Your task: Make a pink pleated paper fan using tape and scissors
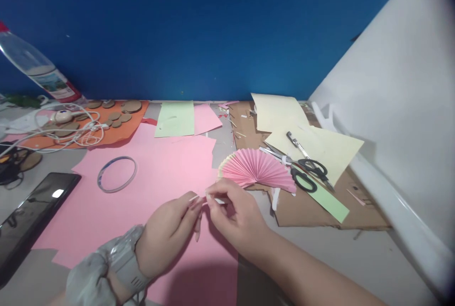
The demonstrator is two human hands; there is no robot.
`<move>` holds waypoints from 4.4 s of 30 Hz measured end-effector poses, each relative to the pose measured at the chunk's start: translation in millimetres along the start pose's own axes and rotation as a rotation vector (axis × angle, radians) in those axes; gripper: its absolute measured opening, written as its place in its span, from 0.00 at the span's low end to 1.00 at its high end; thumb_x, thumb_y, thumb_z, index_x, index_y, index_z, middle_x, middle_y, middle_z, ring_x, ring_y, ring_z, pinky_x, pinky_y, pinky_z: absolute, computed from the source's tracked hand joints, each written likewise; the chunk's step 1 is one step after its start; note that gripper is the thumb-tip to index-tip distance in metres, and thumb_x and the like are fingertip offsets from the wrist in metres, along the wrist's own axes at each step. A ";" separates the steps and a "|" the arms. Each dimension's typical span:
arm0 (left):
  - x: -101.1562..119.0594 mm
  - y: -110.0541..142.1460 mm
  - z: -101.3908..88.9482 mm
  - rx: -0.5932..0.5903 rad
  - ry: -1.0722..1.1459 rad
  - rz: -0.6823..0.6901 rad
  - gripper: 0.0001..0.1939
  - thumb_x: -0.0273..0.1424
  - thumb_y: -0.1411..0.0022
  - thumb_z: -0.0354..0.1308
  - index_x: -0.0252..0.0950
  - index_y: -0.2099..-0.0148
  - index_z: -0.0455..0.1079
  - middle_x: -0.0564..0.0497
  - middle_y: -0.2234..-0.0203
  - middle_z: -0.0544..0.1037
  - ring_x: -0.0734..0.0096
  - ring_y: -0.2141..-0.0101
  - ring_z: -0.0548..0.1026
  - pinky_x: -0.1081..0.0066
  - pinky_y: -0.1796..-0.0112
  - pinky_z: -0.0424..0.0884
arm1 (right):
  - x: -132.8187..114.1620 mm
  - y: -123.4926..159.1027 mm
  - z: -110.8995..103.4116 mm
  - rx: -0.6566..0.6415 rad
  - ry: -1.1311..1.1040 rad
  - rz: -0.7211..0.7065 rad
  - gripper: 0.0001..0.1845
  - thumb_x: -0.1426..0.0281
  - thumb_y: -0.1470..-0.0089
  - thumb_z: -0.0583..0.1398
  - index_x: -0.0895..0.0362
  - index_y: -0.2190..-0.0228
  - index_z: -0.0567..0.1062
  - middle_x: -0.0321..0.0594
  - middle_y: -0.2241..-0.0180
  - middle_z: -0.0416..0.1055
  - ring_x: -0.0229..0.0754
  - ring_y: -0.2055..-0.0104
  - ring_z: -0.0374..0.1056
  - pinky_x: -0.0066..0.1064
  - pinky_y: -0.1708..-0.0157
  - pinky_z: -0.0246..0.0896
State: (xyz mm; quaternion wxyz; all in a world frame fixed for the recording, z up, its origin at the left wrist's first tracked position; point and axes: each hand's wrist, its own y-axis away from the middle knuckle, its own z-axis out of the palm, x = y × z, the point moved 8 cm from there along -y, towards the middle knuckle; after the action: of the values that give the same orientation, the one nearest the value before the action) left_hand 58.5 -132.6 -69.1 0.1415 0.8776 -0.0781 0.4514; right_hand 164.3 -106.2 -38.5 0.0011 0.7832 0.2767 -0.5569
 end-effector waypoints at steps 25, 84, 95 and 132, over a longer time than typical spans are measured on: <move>-1.5 -5.4 -2.1 -0.072 -0.301 0.149 0.28 0.46 0.34 0.29 0.36 0.71 0.64 0.50 0.79 0.71 0.70 0.78 0.68 0.73 0.76 0.60 | -1.3 -3.4 -5.3 -0.143 0.130 0.035 0.08 0.79 0.52 0.52 0.56 0.70 0.68 0.31 0.79 0.63 0.30 0.81 0.56 0.23 0.81 0.53; -10.8 -5.3 -2.7 -0.085 -0.136 0.104 0.22 0.42 0.34 0.36 0.35 0.69 0.64 0.52 0.77 0.69 0.72 0.76 0.64 0.72 0.74 0.58 | 6.6 3.5 -3.0 -0.129 0.078 0.068 0.09 0.79 0.49 0.52 0.55 0.66 0.64 0.32 0.74 0.64 0.31 0.76 0.60 0.23 0.77 0.56; -10.7 -5.5 -1.9 -0.075 -0.143 0.117 0.21 0.41 0.34 0.37 0.35 0.70 0.64 0.52 0.78 0.68 0.74 0.77 0.64 0.73 0.74 0.58 | 2.2 3.4 2.3 -0.161 0.086 0.044 0.12 0.82 0.52 0.53 0.55 0.66 0.65 0.30 0.74 0.65 0.29 0.78 0.58 0.20 0.79 0.54; 1.5 -4.2 -5.5 -0.106 -0.022 0.178 0.21 0.41 0.33 0.34 0.35 0.70 0.60 0.54 0.79 0.64 0.75 0.77 0.61 0.73 0.74 0.58 | 0.0 6.7 8.6 -0.291 0.331 -0.053 0.11 0.78 0.47 0.54 0.55 0.61 0.68 0.36 0.72 0.67 0.36 0.71 0.60 0.26 0.71 0.53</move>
State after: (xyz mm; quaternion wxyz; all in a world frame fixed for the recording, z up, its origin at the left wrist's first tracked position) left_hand 56.3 -126.9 -65.6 0.1462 0.8634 -0.1812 0.4475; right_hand 159.7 -114.5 -43.8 0.0540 0.8478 0.3712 -0.3748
